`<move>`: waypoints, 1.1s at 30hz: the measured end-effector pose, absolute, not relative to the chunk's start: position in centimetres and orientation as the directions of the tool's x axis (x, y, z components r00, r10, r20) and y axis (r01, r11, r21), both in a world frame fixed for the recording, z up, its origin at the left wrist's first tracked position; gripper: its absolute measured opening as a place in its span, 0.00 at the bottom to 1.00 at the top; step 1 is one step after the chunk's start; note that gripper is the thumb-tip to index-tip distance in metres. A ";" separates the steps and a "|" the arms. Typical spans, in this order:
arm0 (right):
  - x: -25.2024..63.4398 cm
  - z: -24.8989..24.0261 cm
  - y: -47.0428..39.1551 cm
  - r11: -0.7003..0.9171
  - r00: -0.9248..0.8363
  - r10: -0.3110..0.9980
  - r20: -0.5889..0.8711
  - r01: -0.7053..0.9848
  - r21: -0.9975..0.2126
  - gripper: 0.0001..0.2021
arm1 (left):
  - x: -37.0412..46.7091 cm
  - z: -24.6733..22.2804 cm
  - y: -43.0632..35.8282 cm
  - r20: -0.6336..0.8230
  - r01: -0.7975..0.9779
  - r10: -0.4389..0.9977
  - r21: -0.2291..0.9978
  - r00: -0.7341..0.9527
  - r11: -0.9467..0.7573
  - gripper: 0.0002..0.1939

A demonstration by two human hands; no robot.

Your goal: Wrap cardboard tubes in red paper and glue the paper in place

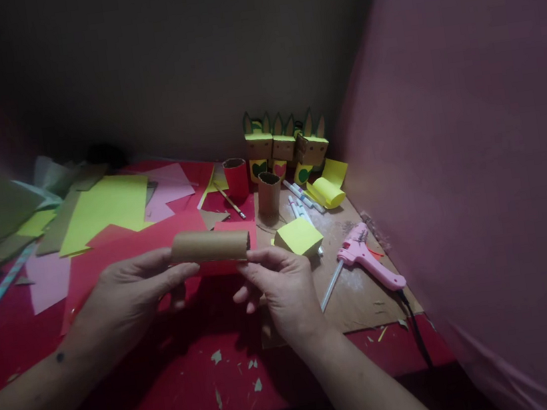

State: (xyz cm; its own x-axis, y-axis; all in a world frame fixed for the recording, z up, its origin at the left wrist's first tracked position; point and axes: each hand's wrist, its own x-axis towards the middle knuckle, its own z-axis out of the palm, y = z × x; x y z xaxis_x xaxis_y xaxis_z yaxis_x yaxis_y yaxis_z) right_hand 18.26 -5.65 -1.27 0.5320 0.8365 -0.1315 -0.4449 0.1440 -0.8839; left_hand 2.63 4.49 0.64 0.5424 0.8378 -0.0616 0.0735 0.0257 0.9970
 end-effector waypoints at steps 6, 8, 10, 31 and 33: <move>18.1 -0.8 -5.4 0.156 0.440 0.895 -0.070 -0.457 -0.876 0.14 | 2.6 0.9 4.2 -0.026 0.062 0.854 0.998 0.520 -0.007 0.11; 18.0 -0.6 -5.4 0.140 0.396 0.917 -0.051 -0.440 -0.887 0.15 | 2.6 0.9 4.1 -0.027 0.047 0.850 0.999 0.527 0.002 0.10; 17.8 -0.4 -5.3 0.111 0.380 0.923 -0.053 -0.398 -0.911 0.16 | 2.6 0.9 4.0 -0.032 0.040 0.844 0.999 0.536 0.013 0.09; 17.3 -0.9 -5.0 0.007 0.326 0.932 -0.157 -0.451 -0.893 0.14 | 2.8 1.2 3.7 -0.022 -0.036 0.793 0.998 0.609 0.056 0.04; 17.4 -0.9 -5.0 0.009 0.314 0.938 -0.149 -0.450 -0.893 0.13 | 2.6 1.3 3.8 -0.032 -0.014 0.780 0.999 0.625 0.052 0.05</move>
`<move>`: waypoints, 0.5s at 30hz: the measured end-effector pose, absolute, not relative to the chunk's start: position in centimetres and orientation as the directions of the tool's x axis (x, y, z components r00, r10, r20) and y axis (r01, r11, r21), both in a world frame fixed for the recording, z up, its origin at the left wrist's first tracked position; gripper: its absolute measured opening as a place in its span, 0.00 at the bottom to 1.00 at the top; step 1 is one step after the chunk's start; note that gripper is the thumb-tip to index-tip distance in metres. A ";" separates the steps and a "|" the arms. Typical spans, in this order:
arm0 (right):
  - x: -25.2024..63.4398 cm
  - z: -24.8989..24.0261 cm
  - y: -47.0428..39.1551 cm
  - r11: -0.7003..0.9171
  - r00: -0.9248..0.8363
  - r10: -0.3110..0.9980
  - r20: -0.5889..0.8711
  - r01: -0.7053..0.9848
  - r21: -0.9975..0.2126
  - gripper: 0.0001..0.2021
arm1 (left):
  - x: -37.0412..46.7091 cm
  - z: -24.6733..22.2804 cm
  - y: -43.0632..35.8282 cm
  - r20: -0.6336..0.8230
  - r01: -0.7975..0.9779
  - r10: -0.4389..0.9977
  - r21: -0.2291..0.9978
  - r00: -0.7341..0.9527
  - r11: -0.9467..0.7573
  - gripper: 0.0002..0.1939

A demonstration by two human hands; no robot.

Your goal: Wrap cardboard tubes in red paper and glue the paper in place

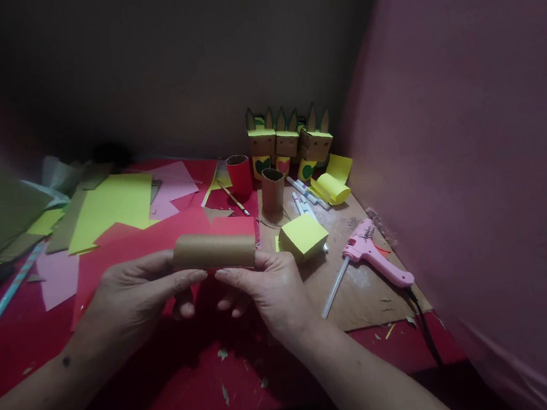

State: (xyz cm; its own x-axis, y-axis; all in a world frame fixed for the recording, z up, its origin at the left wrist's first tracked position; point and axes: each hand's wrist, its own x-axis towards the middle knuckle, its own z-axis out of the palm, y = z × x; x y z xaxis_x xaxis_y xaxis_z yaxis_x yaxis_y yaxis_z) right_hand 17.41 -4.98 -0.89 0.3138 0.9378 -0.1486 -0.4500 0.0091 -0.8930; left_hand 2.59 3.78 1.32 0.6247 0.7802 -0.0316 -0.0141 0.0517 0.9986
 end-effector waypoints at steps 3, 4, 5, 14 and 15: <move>17.7 -0.9 -5.0 0.009 0.291 0.946 -0.145 -0.469 -0.883 0.13 | 2.1 1.4 4.2 -0.073 0.064 0.760 0.997 0.646 0.041 0.08; 17.8 -0.8 -5.0 0.005 0.278 0.950 -0.145 -0.476 -0.880 0.13 | 2.0 1.3 4.5 -0.100 0.099 0.752 0.994 0.652 0.047 0.10; 18.0 -0.8 -5.0 -0.001 0.260 0.955 -0.143 -0.480 -0.877 0.14 | 1.8 1.2 4.7 -0.128 0.127 0.746 0.990 0.654 0.058 0.12; 19.3 -0.6 -5.3 0.023 0.039 0.999 0.001 -0.549 -0.835 0.18 | 1.9 1.0 5.5 -0.170 0.064 0.703 0.982 0.690 0.175 0.23; 19.3 -0.6 -5.4 0.025 0.034 0.999 0.008 -0.554 -0.832 0.18 | 2.0 1.0 5.4 -0.162 0.056 0.704 0.984 0.691 0.172 0.22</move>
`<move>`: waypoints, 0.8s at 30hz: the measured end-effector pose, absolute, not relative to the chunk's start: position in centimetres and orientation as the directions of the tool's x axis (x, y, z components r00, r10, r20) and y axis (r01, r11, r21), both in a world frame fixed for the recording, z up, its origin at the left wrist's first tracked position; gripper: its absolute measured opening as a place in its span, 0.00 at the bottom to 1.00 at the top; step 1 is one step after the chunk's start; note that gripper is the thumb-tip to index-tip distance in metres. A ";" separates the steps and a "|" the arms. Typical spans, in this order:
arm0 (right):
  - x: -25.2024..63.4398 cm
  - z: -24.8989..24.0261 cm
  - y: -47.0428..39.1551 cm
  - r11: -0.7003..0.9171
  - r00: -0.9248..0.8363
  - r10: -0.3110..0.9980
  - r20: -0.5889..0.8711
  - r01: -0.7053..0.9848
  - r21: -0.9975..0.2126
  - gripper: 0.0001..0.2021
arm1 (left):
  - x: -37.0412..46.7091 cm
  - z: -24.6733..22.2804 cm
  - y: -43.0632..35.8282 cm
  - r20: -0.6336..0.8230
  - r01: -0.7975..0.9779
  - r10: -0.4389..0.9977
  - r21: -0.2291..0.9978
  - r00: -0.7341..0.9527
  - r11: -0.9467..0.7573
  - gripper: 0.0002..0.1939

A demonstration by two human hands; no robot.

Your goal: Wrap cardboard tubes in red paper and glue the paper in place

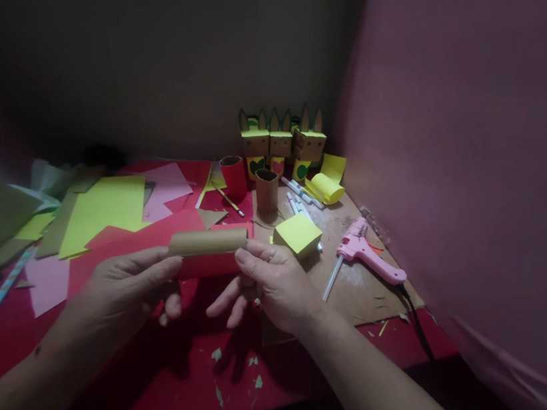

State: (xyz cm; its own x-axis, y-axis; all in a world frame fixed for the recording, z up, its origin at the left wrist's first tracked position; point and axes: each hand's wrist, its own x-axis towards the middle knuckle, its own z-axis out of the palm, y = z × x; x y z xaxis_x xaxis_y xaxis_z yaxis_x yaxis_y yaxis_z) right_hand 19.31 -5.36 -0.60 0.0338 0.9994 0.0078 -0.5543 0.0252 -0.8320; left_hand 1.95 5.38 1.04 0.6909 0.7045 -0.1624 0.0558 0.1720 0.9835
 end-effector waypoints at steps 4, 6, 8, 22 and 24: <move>19.4 -0.7 -5.5 0.028 0.025 1.000 0.017 -0.552 -0.833 0.17 | 2.2 1.0 5.0 -0.132 0.046 0.742 0.990 0.657 0.135 0.19; 19.3 -0.8 -5.5 0.056 0.070 0.997 0.022 -0.527 -0.848 0.18 | 2.2 1.0 4.9 -0.110 0.050 0.758 0.994 0.643 0.101 0.14; 19.0 -1.0 -5.4 0.080 0.147 0.989 0.010 -0.479 -0.874 0.19 | 2.3 1.1 4.9 -0.075 0.050 0.763 0.997 0.642 0.056 0.08; 18.3 -1.1 -4.9 0.121 0.266 0.964 -0.005 -0.454 -0.883 0.11 | 2.4 1.0 4.8 0.025 0.021 0.769 0.999 0.638 -0.050 0.06; 18.4 -1.1 -5.0 0.133 0.262 0.965 0.009 -0.459 -0.879 0.10 | 2.4 0.9 4.8 0.030 0.005 0.763 0.999 0.646 -0.044 0.06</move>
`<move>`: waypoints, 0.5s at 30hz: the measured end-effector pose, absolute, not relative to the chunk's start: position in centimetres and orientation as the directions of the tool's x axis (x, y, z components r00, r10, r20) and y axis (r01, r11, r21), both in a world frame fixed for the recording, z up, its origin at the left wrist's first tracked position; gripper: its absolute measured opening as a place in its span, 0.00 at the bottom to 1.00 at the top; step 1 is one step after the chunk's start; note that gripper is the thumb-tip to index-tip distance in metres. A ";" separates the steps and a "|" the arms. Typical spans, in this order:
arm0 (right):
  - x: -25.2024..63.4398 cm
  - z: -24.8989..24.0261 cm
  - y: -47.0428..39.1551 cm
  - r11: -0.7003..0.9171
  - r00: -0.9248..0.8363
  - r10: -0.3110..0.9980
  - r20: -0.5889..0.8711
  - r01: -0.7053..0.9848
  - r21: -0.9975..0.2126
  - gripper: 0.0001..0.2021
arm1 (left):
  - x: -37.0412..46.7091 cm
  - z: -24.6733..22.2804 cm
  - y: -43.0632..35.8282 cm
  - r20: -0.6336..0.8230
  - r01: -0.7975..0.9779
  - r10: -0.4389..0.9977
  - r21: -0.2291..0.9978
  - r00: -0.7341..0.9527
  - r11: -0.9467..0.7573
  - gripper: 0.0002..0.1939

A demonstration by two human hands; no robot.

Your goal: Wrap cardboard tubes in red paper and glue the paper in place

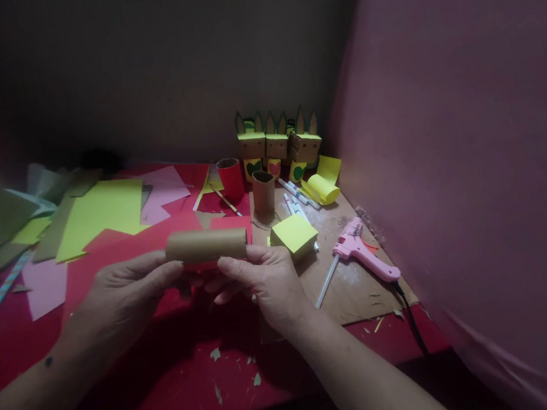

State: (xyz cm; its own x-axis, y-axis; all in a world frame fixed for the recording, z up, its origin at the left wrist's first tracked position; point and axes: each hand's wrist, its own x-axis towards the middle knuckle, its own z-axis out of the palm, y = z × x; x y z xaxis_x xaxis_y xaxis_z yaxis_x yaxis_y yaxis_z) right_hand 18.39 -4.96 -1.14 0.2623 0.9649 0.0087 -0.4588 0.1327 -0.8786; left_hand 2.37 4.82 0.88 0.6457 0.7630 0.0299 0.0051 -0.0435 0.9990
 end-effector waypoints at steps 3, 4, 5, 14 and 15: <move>18.5 -1.2 -5.1 0.142 0.283 0.959 0.010 -0.450 -0.882 0.10 | 2.3 0.9 4.8 0.041 -0.020 0.748 0.999 0.662 -0.037 0.09; 18.6 -1.2 -5.1 0.146 0.292 0.956 0.009 -0.448 -0.882 0.10 | 2.3 0.9 4.7 0.037 -0.026 0.740 0.999 0.672 -0.027 0.11; 18.7 -1.2 -5.1 0.150 0.298 0.955 0.010 -0.451 -0.880 0.10 | 2.4 0.9 4.6 0.025 -0.028 0.727 1.000 0.686 -0.008 0.13; 18.7 -1.1 -5.2 0.130 0.297 0.955 -0.015 -0.461 -0.878 0.11 | 2.6 1.1 4.2 0.042 -0.018 0.736 0.999 0.676 -0.041 0.14; 18.8 -1.2 -5.2 0.122 0.297 0.955 -0.022 -0.457 -0.881 0.11 | 2.6 1.1 4.3 0.050 -0.030 0.737 0.999 0.674 -0.041 0.14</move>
